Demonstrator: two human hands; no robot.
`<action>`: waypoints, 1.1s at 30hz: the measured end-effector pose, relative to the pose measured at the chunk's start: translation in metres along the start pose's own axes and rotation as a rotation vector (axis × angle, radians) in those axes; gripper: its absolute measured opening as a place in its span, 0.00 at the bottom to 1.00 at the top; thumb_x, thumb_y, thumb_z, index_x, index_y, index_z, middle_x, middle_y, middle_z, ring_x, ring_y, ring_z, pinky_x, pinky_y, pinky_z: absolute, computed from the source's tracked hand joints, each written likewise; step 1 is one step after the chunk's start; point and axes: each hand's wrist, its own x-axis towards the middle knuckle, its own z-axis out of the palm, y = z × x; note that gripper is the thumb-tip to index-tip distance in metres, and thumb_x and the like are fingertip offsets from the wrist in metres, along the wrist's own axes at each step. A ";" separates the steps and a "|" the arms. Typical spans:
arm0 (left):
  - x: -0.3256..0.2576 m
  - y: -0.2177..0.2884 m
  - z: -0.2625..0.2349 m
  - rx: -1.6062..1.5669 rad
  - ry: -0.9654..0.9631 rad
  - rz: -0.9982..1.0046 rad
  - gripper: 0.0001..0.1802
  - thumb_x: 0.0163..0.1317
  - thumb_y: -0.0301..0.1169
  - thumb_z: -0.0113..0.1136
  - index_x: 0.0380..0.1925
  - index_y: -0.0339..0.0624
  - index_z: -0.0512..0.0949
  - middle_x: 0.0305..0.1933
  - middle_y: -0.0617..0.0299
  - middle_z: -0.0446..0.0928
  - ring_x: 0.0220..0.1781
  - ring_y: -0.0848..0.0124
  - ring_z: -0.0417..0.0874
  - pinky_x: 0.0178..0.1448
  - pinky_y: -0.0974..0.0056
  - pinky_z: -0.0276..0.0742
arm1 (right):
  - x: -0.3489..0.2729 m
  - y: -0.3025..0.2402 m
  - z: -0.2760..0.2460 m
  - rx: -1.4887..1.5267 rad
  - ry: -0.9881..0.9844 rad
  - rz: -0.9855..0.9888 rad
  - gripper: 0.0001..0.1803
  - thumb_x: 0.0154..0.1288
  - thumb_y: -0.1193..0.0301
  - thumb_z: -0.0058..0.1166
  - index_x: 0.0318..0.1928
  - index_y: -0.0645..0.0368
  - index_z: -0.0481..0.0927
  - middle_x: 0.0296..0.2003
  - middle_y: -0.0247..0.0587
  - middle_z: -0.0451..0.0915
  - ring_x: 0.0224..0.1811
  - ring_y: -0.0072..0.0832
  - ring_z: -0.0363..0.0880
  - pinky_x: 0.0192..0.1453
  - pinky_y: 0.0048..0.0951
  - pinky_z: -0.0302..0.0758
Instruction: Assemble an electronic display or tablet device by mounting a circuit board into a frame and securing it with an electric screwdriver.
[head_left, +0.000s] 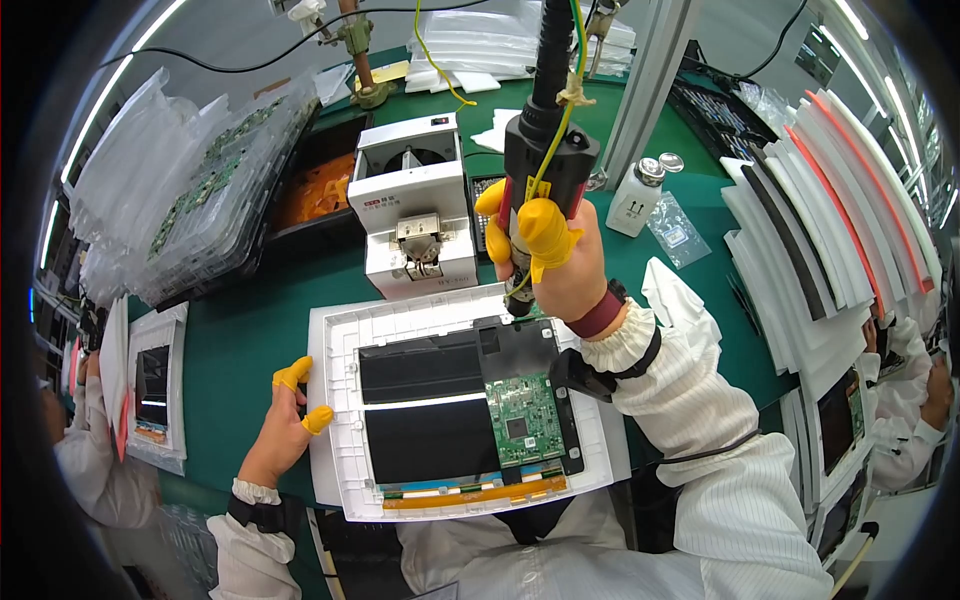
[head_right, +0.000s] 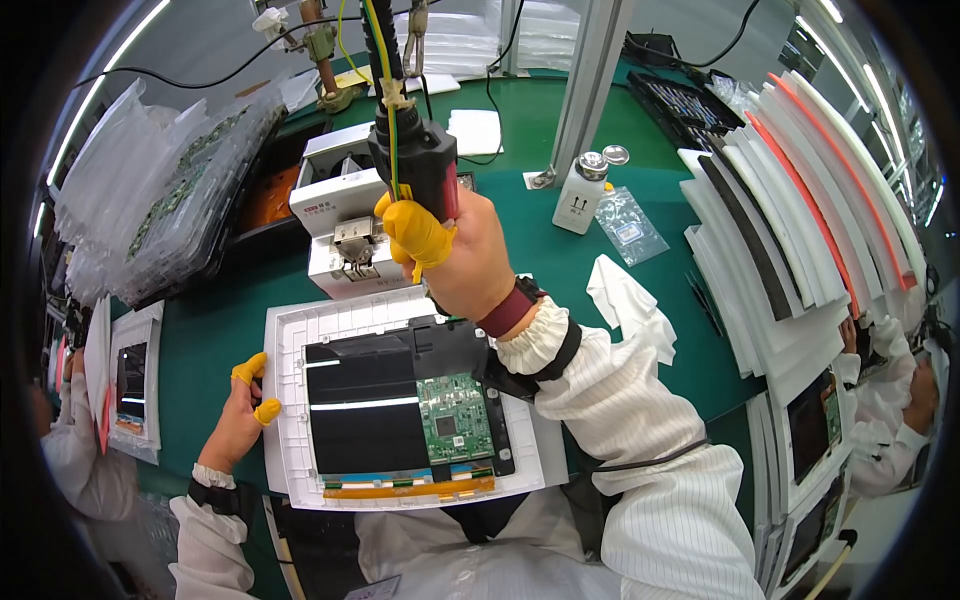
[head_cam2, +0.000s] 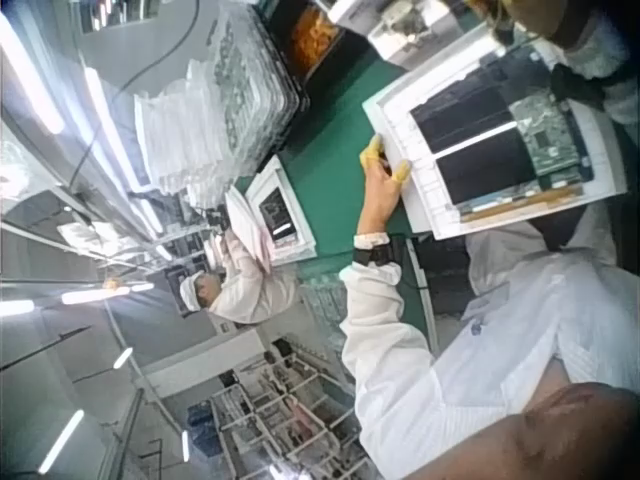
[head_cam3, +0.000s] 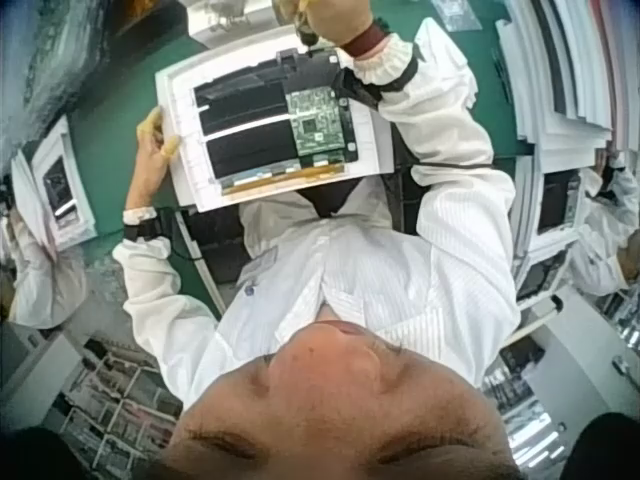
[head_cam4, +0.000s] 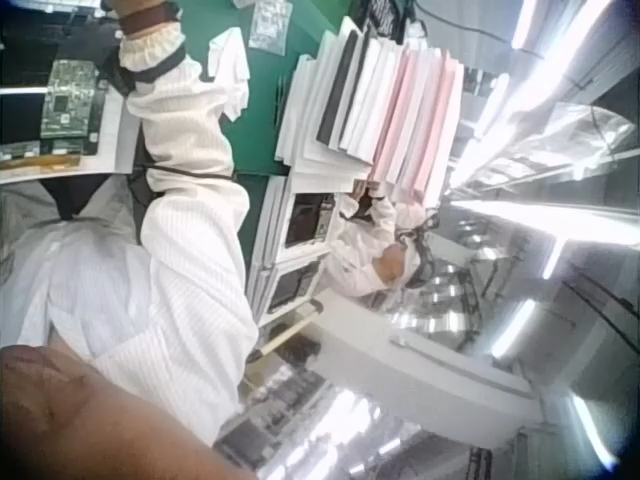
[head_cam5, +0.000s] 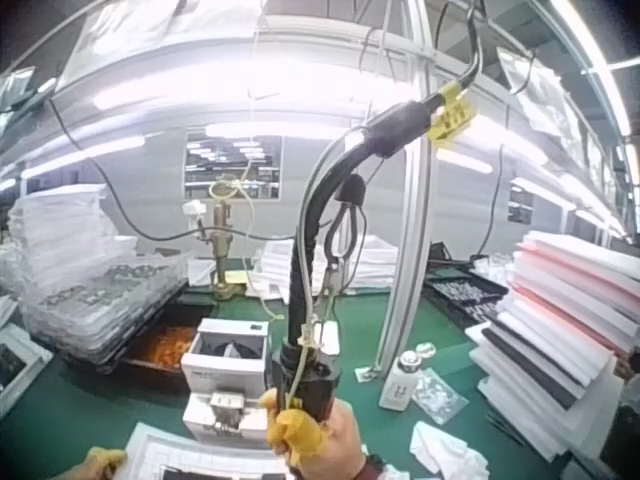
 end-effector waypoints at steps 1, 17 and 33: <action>0.000 -0.001 0.000 0.000 -0.002 0.000 0.41 0.51 0.43 0.65 0.61 0.39 0.58 0.41 0.60 0.57 0.39 0.67 0.60 0.49 0.68 0.63 | 0.000 -0.002 0.002 0.004 0.030 0.013 0.31 0.63 0.45 0.43 0.43 0.65 0.72 0.23 0.39 0.73 0.19 0.20 0.70 0.23 0.19 0.68; 0.001 -0.004 -0.001 0.041 -0.024 -0.020 0.40 0.52 0.41 0.64 0.62 0.40 0.58 0.41 0.59 0.57 0.39 0.67 0.60 0.50 0.68 0.63 | -0.001 0.006 0.002 0.108 0.045 0.037 0.47 0.57 0.31 0.25 0.49 0.66 0.69 0.24 0.37 0.71 0.20 0.18 0.67 0.25 0.17 0.67; 0.000 -0.002 0.000 0.031 -0.009 -0.002 0.40 0.52 0.41 0.64 0.62 0.41 0.57 0.42 0.60 0.57 0.39 0.67 0.60 0.50 0.67 0.63 | -0.006 0.003 -0.001 0.041 -0.009 -0.008 0.23 0.68 0.52 0.39 0.43 0.63 0.69 0.25 0.40 0.72 0.21 0.22 0.70 0.24 0.20 0.69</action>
